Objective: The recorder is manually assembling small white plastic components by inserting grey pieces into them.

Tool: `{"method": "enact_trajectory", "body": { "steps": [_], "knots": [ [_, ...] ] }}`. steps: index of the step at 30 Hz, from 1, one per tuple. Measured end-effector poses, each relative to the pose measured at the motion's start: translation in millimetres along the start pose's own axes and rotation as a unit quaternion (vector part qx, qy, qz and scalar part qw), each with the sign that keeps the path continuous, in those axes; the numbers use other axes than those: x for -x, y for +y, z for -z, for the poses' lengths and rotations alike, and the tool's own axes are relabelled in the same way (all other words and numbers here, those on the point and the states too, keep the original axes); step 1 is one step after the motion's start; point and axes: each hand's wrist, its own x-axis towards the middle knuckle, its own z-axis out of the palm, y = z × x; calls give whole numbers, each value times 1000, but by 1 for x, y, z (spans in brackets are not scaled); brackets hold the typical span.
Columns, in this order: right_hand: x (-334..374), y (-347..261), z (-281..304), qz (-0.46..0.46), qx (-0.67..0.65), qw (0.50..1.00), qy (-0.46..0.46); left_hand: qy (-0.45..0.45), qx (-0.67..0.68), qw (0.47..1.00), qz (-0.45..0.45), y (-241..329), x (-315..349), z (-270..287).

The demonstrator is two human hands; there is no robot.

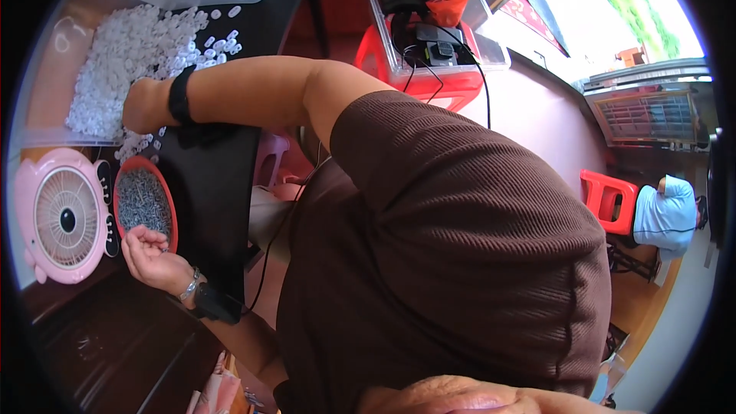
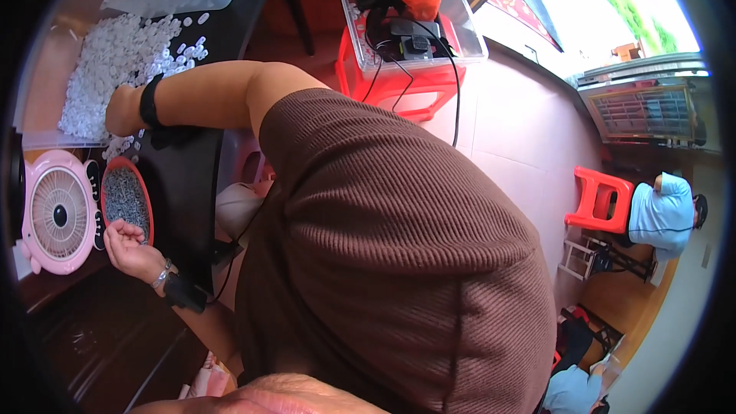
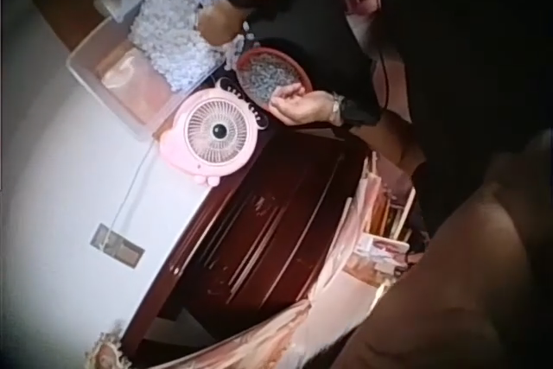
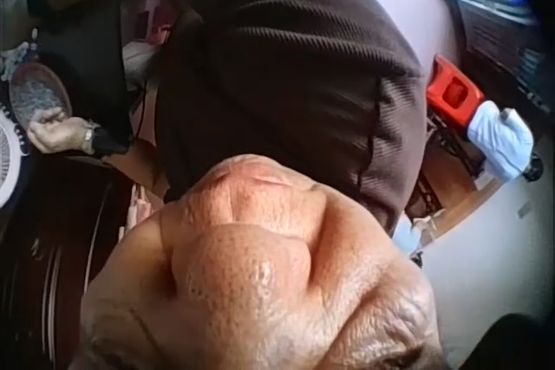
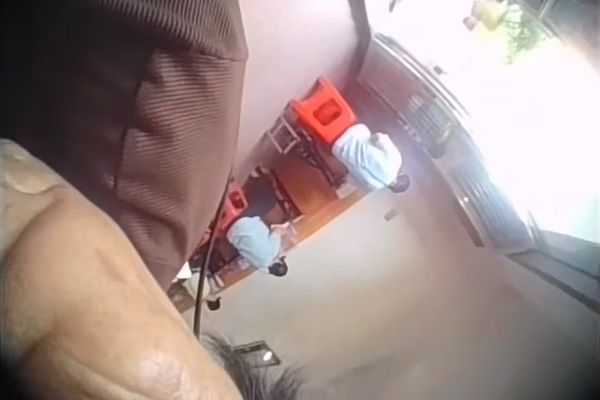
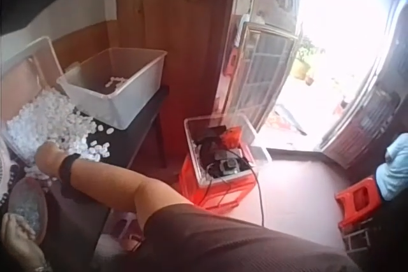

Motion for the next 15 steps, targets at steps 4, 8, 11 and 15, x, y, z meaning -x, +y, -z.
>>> {"method": "enact_trajectory", "body": {
  "steps": [4, 8, 11, 15],
  "knots": [
    [-2, -4, -6, 3, -19, 999, 50, -12, -14, 1000, 8, -1, 2, 5],
    [1, -1, -15, 43, -27, 992, 117, -8, 42, 999, 26, -1, 8, 9],
    [11, 14, -1, 7, -44, 997, 63, -2, 54, 998, 40, 1, 4, -6],
    [12, 10, 18, 12, -83, 994, 75, -15, 4, 1000, -8, 2, 4, 0]
  ]
}}
